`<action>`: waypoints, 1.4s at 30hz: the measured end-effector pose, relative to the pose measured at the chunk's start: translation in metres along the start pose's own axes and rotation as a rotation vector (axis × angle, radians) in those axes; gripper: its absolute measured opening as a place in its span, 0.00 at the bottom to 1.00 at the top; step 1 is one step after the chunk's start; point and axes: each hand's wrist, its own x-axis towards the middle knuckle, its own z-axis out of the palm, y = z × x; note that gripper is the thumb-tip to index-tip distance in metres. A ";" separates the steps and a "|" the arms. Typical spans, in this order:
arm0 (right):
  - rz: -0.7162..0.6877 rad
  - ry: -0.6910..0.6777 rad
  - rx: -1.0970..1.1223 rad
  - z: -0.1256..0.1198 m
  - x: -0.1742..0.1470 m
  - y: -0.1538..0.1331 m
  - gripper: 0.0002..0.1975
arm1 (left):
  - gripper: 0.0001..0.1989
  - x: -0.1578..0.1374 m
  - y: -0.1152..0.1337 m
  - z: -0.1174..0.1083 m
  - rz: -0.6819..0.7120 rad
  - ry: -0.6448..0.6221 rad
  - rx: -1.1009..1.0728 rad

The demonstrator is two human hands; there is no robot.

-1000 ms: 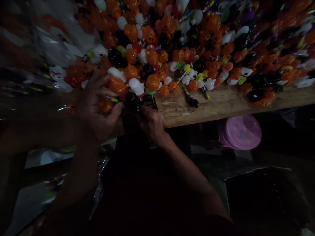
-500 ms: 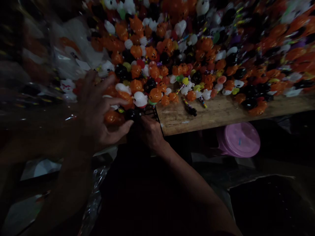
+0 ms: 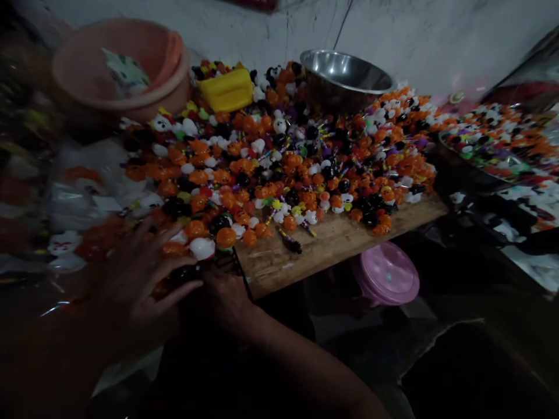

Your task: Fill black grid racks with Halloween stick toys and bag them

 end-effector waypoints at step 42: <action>0.155 0.422 -0.373 -0.170 0.006 0.081 0.13 | 0.09 0.008 0.006 -0.011 -0.077 -0.071 0.048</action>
